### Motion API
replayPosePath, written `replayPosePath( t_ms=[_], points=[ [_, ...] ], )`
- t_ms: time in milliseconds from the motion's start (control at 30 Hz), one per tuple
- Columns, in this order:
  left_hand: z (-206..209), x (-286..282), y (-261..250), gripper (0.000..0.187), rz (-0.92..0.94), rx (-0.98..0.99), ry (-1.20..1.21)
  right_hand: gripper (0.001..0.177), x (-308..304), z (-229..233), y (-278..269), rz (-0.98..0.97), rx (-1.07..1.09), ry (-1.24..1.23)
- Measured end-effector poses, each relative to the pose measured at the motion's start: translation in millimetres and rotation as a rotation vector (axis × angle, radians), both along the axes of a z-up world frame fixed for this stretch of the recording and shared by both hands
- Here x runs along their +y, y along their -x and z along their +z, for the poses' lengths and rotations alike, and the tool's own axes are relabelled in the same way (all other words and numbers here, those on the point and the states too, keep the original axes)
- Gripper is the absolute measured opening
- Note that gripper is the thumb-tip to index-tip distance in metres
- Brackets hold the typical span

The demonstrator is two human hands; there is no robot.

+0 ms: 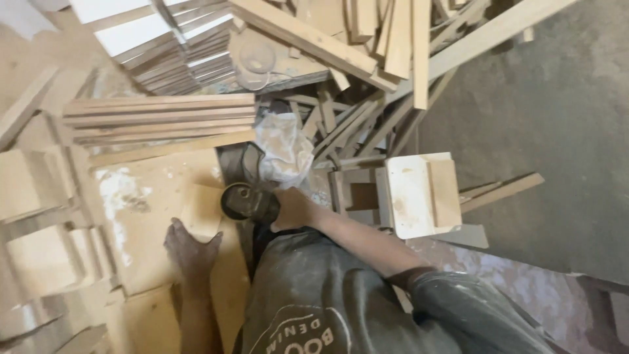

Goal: The person uses an orbital sander to smooth the surface of a small wooden plank on a workbench. They then pick up a longer wooden plank and continue sanding its surface.

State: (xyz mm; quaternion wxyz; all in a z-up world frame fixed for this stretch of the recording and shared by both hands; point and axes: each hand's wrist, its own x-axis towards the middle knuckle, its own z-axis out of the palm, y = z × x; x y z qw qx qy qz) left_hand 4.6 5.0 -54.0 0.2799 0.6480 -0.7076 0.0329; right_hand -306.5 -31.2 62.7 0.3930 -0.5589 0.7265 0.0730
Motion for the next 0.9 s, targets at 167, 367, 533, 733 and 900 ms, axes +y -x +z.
replayPosePath(
  t_ms=[167,367,533,733,900],
  points=[
    [-89,-3,-1,0.118,-0.006,-0.019,0.326,0.081,-19,85,25,0.188,-0.070,0.026],
    [-26,20,16,0.111,0.161,-0.035,0.124,0.088,-27,71,-4,0.362,0.016,-0.009],
    [1,3,17,0.130,0.244,0.027,-0.437,0.065,-40,51,-16,0.421,0.125,0.049],
    [16,-3,15,0.129,0.215,0.006,-0.581,0.079,-87,-9,-45,0.461,0.106,0.038],
    [11,-4,14,0.133,0.200,-0.096,-0.698,0.081,-107,1,-33,0.352,0.044,0.062]
  ],
)
